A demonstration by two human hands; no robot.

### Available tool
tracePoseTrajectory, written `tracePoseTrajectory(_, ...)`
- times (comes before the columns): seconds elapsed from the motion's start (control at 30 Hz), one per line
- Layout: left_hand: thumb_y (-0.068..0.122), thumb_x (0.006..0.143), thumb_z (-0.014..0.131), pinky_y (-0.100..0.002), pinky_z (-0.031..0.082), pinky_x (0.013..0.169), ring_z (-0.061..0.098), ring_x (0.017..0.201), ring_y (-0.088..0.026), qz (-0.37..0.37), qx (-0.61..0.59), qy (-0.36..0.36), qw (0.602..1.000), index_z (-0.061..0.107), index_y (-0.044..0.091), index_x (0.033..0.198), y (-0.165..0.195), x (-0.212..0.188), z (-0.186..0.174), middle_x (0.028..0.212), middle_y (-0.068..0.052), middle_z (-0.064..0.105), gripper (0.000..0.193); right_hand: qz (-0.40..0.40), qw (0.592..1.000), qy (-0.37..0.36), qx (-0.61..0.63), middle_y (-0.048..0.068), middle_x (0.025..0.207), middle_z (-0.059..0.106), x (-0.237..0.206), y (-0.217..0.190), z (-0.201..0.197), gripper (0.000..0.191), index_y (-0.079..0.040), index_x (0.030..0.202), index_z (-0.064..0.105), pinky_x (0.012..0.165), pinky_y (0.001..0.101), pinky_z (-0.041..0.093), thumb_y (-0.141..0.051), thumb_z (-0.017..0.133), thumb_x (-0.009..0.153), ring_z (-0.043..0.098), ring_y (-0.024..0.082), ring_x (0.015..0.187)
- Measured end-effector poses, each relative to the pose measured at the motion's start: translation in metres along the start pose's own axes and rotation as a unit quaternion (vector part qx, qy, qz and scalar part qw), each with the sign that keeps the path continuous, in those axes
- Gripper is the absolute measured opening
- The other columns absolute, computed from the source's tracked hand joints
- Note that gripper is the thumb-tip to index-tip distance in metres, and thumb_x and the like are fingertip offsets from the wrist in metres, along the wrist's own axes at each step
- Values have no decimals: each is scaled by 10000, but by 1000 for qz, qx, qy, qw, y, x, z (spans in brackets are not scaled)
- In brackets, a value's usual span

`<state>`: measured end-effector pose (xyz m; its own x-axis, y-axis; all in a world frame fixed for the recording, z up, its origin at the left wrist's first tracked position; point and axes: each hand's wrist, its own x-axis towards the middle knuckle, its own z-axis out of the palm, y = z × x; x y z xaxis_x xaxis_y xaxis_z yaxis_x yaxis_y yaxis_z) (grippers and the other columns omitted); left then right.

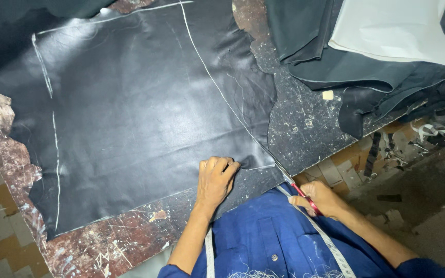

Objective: The person cuts a large piece of black leather using red-handled scissors, following white chalk lines drawn on the material. They then place a white paper pattern on the leather and trace its outline with a white marking tool.

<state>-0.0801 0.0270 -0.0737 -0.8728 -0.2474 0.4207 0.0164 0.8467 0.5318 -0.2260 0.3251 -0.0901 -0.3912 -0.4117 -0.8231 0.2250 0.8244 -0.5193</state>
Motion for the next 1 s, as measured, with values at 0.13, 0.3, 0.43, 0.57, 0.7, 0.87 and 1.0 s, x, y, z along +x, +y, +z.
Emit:
tracePoseTrajectory(0.13,93,844,736,-387,398,803,563,927,-215,-2,0,3,1000,718,152,1044,2,-1,-2,991,15,640,210,-55,998,-27,-2,-29,558,508,-3,-18,1,331,-76,725,667,495,286,341,-351,772,877,426,82,510)
tracePoseTrajectory(0.3,88,849,745,-387,398,798,578,919,-212,5,-18,2,1000,715,146,1046,2,1,-2,1000,7,650,207,-69,995,-41,-51,-35,573,498,10,-46,1,448,-85,683,608,504,287,382,-454,672,930,455,69,539)
tracePoseTrajectory(0.43,79,835,751,-387,403,799,583,923,-218,12,-27,9,1000,717,143,1054,1,1,-3,1003,-3,652,231,-99,994,-42,-24,-29,585,462,5,-49,4,458,-85,680,582,506,292,356,-455,689,926,424,83,549)
tracePoseTrajectory(0.57,75,822,751,-387,411,806,589,937,-218,6,-34,10,999,713,140,1051,-2,0,-3,1014,-8,659,241,-122,990,-60,33,-47,597,461,-1,-49,8,408,-103,701,588,508,283,360,-434,708,906,428,73,551)
tracePoseTrajectory(0.7,69,827,762,-388,405,802,587,933,-218,10,-40,5,999,714,139,1048,-4,1,-2,1007,-10,656,236,-95,995,-14,-35,-30,575,454,14,-60,12,470,-78,670,562,507,286,341,-449,708,920,404,76,541)
tracePoseTrajectory(0.87,66,822,771,-382,407,803,588,934,-214,9,-46,8,999,715,143,1043,-5,2,-3,1006,-9,653,241,-79,995,-42,47,-37,567,466,27,-68,15,409,-102,673,573,495,291,330,-403,731,900,403,81,524)
tracePoseTrajectory(1.0,70,816,772,-378,406,806,588,930,-209,3,-49,5,999,720,146,1040,-6,3,-5,998,-2,653,242,-69,998,12,1,4,515,554,23,-67,20,412,-64,608,610,468,299,369,-341,835,814,473,101,477)
